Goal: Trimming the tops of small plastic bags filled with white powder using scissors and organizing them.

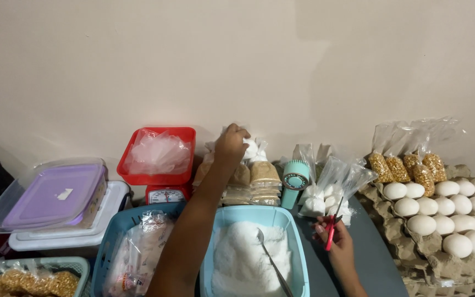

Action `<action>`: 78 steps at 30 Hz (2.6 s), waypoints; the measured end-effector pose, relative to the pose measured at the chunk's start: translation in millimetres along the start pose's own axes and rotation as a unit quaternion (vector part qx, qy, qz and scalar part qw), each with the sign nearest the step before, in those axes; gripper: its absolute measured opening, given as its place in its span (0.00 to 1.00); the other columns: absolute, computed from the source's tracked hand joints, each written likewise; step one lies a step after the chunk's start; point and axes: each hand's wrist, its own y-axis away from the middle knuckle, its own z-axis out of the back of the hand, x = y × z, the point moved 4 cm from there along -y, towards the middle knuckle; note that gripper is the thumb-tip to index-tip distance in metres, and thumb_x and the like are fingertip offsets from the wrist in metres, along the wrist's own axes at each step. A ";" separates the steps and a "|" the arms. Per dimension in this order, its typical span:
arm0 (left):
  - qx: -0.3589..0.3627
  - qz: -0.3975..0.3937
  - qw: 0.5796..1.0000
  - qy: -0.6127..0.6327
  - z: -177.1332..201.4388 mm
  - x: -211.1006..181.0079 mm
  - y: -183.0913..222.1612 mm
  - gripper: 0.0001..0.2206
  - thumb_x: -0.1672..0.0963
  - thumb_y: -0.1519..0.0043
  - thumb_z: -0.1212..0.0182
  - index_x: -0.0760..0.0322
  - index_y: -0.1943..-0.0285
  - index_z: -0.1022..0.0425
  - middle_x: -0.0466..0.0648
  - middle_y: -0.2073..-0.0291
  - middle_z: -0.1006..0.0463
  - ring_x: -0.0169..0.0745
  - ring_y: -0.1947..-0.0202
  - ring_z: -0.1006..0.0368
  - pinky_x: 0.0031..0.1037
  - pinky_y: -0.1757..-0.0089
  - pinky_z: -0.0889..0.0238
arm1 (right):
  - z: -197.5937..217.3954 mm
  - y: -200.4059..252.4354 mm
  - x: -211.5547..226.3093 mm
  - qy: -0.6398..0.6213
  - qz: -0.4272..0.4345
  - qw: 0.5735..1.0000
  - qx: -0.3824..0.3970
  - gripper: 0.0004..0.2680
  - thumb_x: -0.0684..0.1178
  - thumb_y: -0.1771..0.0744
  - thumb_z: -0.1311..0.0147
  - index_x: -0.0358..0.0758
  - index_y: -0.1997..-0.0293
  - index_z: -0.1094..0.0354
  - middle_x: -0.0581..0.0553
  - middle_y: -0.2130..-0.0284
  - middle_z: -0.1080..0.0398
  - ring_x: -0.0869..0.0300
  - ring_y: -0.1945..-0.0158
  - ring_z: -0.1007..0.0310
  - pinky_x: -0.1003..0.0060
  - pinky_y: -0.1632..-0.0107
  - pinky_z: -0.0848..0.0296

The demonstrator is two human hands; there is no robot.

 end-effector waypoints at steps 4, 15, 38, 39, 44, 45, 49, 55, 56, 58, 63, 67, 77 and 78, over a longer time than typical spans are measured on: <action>0.012 0.008 1.000 -0.010 -4.4 -2.2 -7.9 0.18 0.70 0.46 0.53 0.60 0.59 0.20 0.45 0.58 0.24 0.42 0.60 0.29 0.32 0.67 0.34 | -0.8 -0.6 0.2 0.009 0.005 1.000 0.006 0.12 0.40 0.35 0.42 0.27 0.47 0.29 0.33 0.61 0.23 0.49 0.56 0.21 0.57 0.60 0.18; 0.165 0.371 0.905 0.129 15.8 -7.8 -16.5 0.07 0.55 0.40 0.48 0.58 0.55 0.32 0.51 0.61 0.32 0.48 0.59 0.32 0.37 0.55 0.42 | 3.9 -2.2 -8.0 -0.021 0.004 1.000 -0.009 0.12 0.38 0.35 0.40 0.28 0.48 0.29 0.35 0.59 0.23 0.50 0.56 0.21 0.58 0.62 0.19; 0.058 0.168 0.975 -0.130 -0.3 -2.4 -2.6 0.12 0.50 0.30 0.44 0.60 0.59 0.23 0.47 0.66 0.20 0.48 0.62 0.22 0.39 0.63 0.30 | 8.9 -2.7 -8.6 -0.046 0.017 0.999 -0.020 0.12 0.39 0.35 0.42 0.30 0.47 0.32 0.37 0.53 0.25 0.49 0.57 0.22 0.58 0.64 0.21; 0.031 0.171 0.977 -0.120 -8.3 3.1 -4.3 0.17 0.49 0.27 0.51 0.60 0.62 0.23 0.47 0.69 0.20 0.48 0.65 0.22 0.40 0.64 0.30 | 9.8 -4.1 -10.7 -0.051 0.028 0.998 -0.011 0.11 0.38 0.35 0.42 0.29 0.47 0.31 0.37 0.54 0.25 0.49 0.57 0.22 0.58 0.65 0.20; 0.057 0.202 0.976 -0.052 27.6 -25.1 -0.6 0.11 0.63 0.39 0.53 0.53 0.63 0.26 0.40 0.74 0.26 0.40 0.69 0.29 0.37 0.65 0.45 | 9.4 -3.1 -4.6 -0.046 0.004 0.999 -0.023 0.12 0.38 0.35 0.41 0.28 0.47 0.30 0.36 0.54 0.24 0.50 0.57 0.22 0.57 0.64 0.20; 0.063 0.201 0.976 -0.050 36.6 -33.2 0.6 0.14 0.65 0.44 0.57 0.50 0.66 0.30 0.38 0.75 0.29 0.40 0.70 0.31 0.39 0.62 0.51 | 9.8 -2.8 -5.6 -0.050 -0.006 0.998 -0.028 0.12 0.38 0.36 0.41 0.30 0.47 0.30 0.36 0.52 0.24 0.50 0.56 0.22 0.56 0.63 0.19; 0.085 0.179 0.977 -0.076 53.6 -48.7 -5.0 0.10 0.65 0.44 0.54 0.53 0.66 0.35 0.42 0.75 0.30 0.43 0.70 0.33 0.38 0.67 0.53 | 7.1 0.0 -2.2 -0.040 0.005 0.999 -0.021 0.13 0.40 0.36 0.40 0.27 0.47 0.29 0.36 0.61 0.24 0.51 0.57 0.22 0.58 0.63 0.19; 0.131 0.072 0.978 -0.144 -4.3 -13.1 -20.3 0.11 0.66 0.48 0.51 0.60 0.61 0.31 0.45 0.75 0.31 0.40 0.75 0.34 0.37 0.74 0.46 | 7.8 -2.4 -6.9 -0.063 0.006 0.998 -0.019 0.11 0.39 0.35 0.42 0.29 0.47 0.31 0.37 0.54 0.25 0.50 0.58 0.22 0.60 0.65 0.21; 0.122 0.066 0.979 -0.146 -7.8 -11.0 -20.5 0.13 0.67 0.49 0.49 0.59 0.60 0.30 0.45 0.74 0.30 0.41 0.75 0.33 0.37 0.73 0.44 | 7.2 -1.5 -5.0 -0.052 0.010 0.998 -0.016 0.11 0.39 0.35 0.42 0.28 0.47 0.30 0.36 0.56 0.24 0.51 0.58 0.22 0.60 0.64 0.20; 0.113 0.062 0.981 -0.148 -6.1 -14.7 -19.0 0.14 0.67 0.50 0.47 0.59 0.59 0.29 0.46 0.73 0.30 0.42 0.75 0.32 0.37 0.73 0.42 | 6.9 -0.5 -4.1 -0.041 0.013 0.999 -0.013 0.11 0.39 0.35 0.41 0.28 0.48 0.29 0.36 0.59 0.24 0.51 0.58 0.22 0.59 0.64 0.20; 0.020 0.136 0.989 -0.050 6.0 -19.0 -11.9 0.06 0.55 0.33 0.39 0.61 0.54 0.30 0.50 0.62 0.19 0.53 0.64 0.22 0.42 0.65 0.35 | 6.9 -1.5 -4.2 -0.049 0.017 0.999 0.003 0.11 0.39 0.34 0.41 0.28 0.48 0.28 0.36 0.64 0.24 0.53 0.58 0.22 0.60 0.63 0.20; -0.058 0.106 0.992 -0.028 8.9 -23.7 -1.0 0.07 0.59 0.37 0.35 0.62 0.59 0.31 0.50 0.62 0.23 0.47 0.64 0.25 0.38 0.67 0.33 | 7.1 -1.7 -5.9 -0.044 0.011 0.999 0.007 0.11 0.40 0.35 0.41 0.28 0.47 0.28 0.36 0.63 0.24 0.51 0.57 0.22 0.59 0.62 0.19; -0.069 0.116 0.985 -0.107 -4.7 -24.1 -6.6 0.09 0.56 0.37 0.33 0.66 0.57 0.26 0.53 0.66 0.18 0.52 0.64 0.20 0.39 0.67 0.26 | 8.5 -0.5 -5.9 -0.051 0.003 0.999 -0.015 0.11 0.40 0.34 0.41 0.28 0.48 0.28 0.36 0.62 0.24 0.51 0.58 0.22 0.60 0.64 0.20; -0.068 0.115 0.985 -0.105 -4.8 -24.9 -6.8 0.10 0.54 0.37 0.33 0.65 0.57 0.25 0.52 0.65 0.18 0.52 0.63 0.20 0.40 0.66 0.27 | 9.5 -1.0 -7.8 -0.054 -0.003 0.998 -0.017 0.11 0.40 0.34 0.41 0.29 0.48 0.28 0.38 0.61 0.24 0.52 0.59 0.22 0.60 0.64 0.20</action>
